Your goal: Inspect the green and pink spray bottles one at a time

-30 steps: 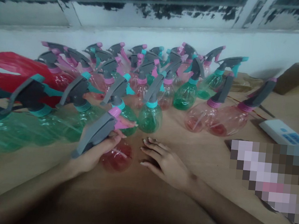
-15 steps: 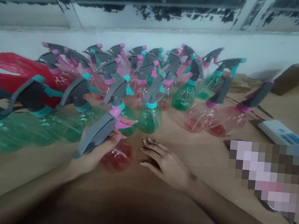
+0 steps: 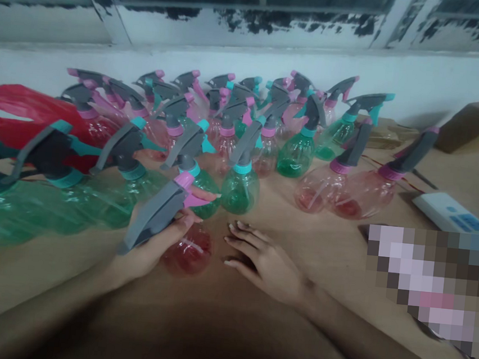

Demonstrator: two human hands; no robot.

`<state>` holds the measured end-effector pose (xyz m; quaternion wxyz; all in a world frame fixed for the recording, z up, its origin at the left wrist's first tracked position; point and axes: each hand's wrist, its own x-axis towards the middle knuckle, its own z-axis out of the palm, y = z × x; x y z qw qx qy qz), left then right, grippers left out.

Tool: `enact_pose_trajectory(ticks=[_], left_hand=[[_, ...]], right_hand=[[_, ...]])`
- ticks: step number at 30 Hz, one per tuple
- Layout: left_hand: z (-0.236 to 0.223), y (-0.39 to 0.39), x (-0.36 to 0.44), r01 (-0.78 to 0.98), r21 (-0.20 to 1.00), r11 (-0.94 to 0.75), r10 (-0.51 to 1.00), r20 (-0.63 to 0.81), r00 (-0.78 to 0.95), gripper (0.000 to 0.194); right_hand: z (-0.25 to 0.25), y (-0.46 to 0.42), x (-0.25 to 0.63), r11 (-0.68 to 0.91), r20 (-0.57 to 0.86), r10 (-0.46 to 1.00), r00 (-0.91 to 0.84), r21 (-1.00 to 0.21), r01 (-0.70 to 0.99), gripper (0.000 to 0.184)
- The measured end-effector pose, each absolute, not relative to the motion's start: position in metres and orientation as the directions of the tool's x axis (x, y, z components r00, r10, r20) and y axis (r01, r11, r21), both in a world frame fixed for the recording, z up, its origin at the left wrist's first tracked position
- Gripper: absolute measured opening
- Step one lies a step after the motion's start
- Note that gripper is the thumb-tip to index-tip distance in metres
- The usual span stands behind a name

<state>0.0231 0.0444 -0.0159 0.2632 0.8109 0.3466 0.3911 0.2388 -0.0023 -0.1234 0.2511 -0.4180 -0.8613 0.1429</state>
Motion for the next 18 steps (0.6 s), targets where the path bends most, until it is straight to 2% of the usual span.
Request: enact_pose_trajectory(ticks=[18], left_hand=[[-0.0146,0.0418,0.0231,0.344,0.717,-0.606,0.778,0.445,0.443,0.012]], right_hand=[[-0.1222,-0.0025,0.2383,0.605,0.298,0.795,-0.528,-0.447,0.659,0.04]])
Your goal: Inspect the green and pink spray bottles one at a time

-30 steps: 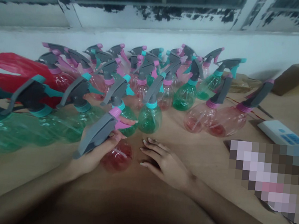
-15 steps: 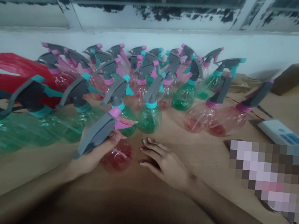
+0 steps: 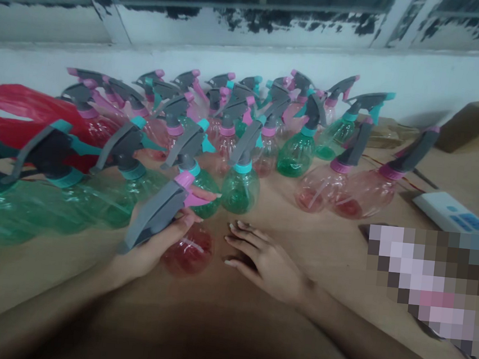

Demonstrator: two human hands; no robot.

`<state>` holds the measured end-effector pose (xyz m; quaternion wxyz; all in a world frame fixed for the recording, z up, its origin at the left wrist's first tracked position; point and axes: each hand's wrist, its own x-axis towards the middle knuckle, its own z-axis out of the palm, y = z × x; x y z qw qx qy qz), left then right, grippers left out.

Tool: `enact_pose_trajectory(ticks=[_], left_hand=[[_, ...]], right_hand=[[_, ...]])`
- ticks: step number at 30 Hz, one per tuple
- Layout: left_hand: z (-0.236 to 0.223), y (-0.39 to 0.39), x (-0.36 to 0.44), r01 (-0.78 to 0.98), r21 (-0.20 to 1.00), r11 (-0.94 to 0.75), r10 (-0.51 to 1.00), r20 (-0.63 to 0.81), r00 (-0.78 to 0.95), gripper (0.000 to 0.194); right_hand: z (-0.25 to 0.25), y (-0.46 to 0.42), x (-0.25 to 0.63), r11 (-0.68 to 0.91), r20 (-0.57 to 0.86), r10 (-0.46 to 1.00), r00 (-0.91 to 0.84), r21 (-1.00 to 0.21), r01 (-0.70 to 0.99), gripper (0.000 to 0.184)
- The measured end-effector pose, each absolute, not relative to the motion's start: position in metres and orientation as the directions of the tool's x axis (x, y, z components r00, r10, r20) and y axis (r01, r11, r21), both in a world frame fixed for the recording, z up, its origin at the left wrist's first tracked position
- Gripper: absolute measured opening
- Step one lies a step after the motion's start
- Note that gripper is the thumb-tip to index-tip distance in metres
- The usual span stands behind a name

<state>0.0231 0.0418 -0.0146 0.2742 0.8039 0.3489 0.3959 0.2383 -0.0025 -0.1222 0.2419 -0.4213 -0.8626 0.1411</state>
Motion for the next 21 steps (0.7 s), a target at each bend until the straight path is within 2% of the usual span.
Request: enact_pose_trajectory(ticks=[10,15,21], left_hand=[[-0.0132,0.0436,0.0239,0.358,0.713,-0.602,0.781,0.433,0.45,0.012],[-0.0125,0.0416,0.0248,0.337,0.765,-0.549,0.814,0.397,0.425,0.012],[-0.0051,0.044,0.0209,0.291,0.756,-0.587,0.764,0.396,0.509,0.012]], right_hand=[[-0.1224,-0.0025,0.238,0.609,0.309,0.793,-0.526,-0.447,0.655,0.04],[-0.1238,-0.0019,0.2394,0.615,0.308,0.787,-0.534,-0.445,0.651,0.041],[-0.1234,-0.0023,0.2392,0.609,0.32,0.793,-0.519,-0.465,0.643,0.041]])
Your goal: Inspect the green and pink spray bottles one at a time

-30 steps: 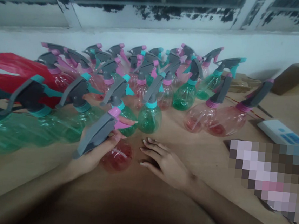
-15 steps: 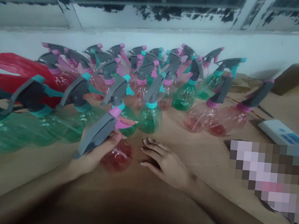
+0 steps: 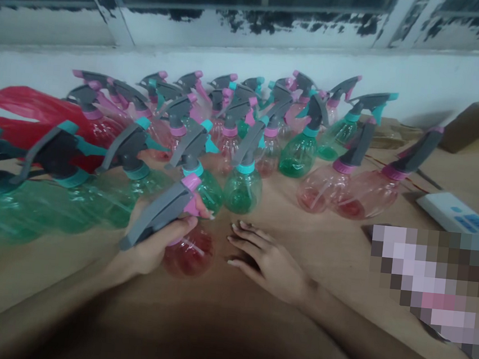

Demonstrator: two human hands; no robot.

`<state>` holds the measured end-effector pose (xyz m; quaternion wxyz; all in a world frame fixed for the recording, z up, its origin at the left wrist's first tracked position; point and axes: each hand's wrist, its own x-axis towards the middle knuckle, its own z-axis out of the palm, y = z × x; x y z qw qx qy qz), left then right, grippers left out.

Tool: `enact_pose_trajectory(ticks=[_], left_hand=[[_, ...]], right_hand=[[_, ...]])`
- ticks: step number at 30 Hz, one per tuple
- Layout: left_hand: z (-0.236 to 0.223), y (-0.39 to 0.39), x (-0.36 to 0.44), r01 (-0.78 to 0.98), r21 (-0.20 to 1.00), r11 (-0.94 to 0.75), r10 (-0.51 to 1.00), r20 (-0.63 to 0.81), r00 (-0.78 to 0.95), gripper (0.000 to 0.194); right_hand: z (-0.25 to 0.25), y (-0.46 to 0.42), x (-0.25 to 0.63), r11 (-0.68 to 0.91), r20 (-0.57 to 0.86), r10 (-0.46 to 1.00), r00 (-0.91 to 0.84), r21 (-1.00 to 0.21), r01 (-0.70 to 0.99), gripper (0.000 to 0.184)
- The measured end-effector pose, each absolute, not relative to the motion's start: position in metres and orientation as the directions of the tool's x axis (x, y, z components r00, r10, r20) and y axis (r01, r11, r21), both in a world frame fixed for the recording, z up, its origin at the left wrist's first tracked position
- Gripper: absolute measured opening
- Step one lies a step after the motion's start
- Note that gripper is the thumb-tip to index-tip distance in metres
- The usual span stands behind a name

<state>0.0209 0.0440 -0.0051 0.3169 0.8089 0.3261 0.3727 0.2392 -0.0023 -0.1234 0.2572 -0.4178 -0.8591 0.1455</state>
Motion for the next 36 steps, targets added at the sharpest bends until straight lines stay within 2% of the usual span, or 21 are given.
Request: enact_pose_trajectory(ticks=[4,10,17,36], left_hand=[[-0.003,0.046,0.022,0.272,0.745,-0.61,0.735,0.402,0.547,0.01],[-0.008,0.046,0.027,0.294,0.769,-0.568,0.797,0.423,0.432,0.009],[-0.01,0.045,0.027,0.275,0.759,-0.59,0.781,0.451,0.431,0.012],[-0.015,0.041,0.032,0.32,0.741,-0.59,0.794,0.462,0.394,0.009]], right_hand=[[-0.122,-0.003,0.239,0.607,0.316,0.794,-0.52,-0.47,0.641,0.04],[-0.122,-0.003,0.238,0.606,0.322,0.795,-0.514,-0.463,0.647,0.041],[-0.124,-0.002,0.239,0.613,0.301,0.789,-0.535,-0.434,0.66,0.042],[-0.117,-0.001,0.238,0.606,0.314,0.793,-0.523,-0.495,0.622,0.044]])
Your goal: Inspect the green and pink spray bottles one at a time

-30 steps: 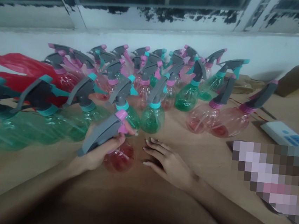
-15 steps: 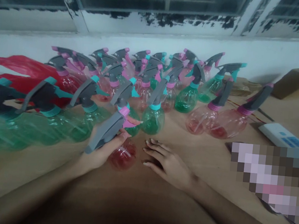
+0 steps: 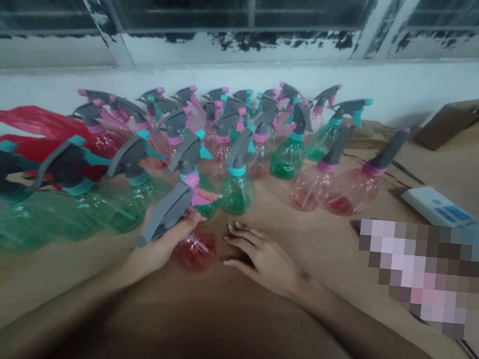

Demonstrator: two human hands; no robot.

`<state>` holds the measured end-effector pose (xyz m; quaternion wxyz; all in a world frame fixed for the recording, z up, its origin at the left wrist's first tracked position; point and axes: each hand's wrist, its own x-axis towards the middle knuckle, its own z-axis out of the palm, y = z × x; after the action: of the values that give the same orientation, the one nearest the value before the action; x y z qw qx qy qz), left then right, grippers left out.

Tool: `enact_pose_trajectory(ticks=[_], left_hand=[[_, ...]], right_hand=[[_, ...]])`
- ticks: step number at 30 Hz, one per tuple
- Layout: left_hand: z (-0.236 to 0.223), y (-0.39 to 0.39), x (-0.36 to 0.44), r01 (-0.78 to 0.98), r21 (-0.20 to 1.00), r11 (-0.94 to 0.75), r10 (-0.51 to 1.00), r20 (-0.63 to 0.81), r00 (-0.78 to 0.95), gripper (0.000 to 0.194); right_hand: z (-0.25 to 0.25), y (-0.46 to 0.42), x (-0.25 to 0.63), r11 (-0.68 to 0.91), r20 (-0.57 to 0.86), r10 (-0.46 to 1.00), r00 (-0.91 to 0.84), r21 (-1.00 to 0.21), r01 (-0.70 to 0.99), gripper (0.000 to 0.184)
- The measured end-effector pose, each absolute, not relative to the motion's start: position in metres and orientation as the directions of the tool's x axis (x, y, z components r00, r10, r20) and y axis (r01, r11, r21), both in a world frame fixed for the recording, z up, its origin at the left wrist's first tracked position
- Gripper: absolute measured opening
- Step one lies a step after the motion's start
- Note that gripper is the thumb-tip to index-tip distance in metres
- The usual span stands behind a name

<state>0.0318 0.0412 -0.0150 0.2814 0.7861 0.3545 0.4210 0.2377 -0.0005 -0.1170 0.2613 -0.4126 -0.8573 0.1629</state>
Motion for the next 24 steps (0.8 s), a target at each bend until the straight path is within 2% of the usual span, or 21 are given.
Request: enact_pose_trajectory(ticks=[4,7,13,19,24], left_hand=[[-0.015,0.038,0.04,0.302,0.747,-0.592,0.793,0.471,0.387,0.016],[-0.016,0.035,0.048,0.291,0.756,-0.586,0.79,0.454,0.412,0.019],[-0.023,0.032,0.072,0.28,0.769,-0.575,0.792,0.437,0.426,0.027],[-0.026,0.033,0.109,0.242,0.782,-0.575,0.782,0.439,0.442,0.028],[-0.027,0.037,0.14,0.221,0.787,-0.576,0.779,0.447,0.44,0.024]], right_hand=[[-0.104,-0.003,0.241,0.555,0.248,0.821,-0.514,-0.561,0.614,0.056],[-0.089,-0.01,0.241,0.461,0.21,0.878,-0.43,-0.613,0.642,0.065],[-0.06,-0.026,0.238,0.374,0.247,0.927,-0.28,-0.633,0.678,0.077],[-0.056,-0.032,0.248,0.398,0.379,0.902,-0.205,-0.552,0.733,0.07],[-0.063,-0.032,0.263,0.332,0.428,0.899,-0.096,-0.523,0.785,0.063]])
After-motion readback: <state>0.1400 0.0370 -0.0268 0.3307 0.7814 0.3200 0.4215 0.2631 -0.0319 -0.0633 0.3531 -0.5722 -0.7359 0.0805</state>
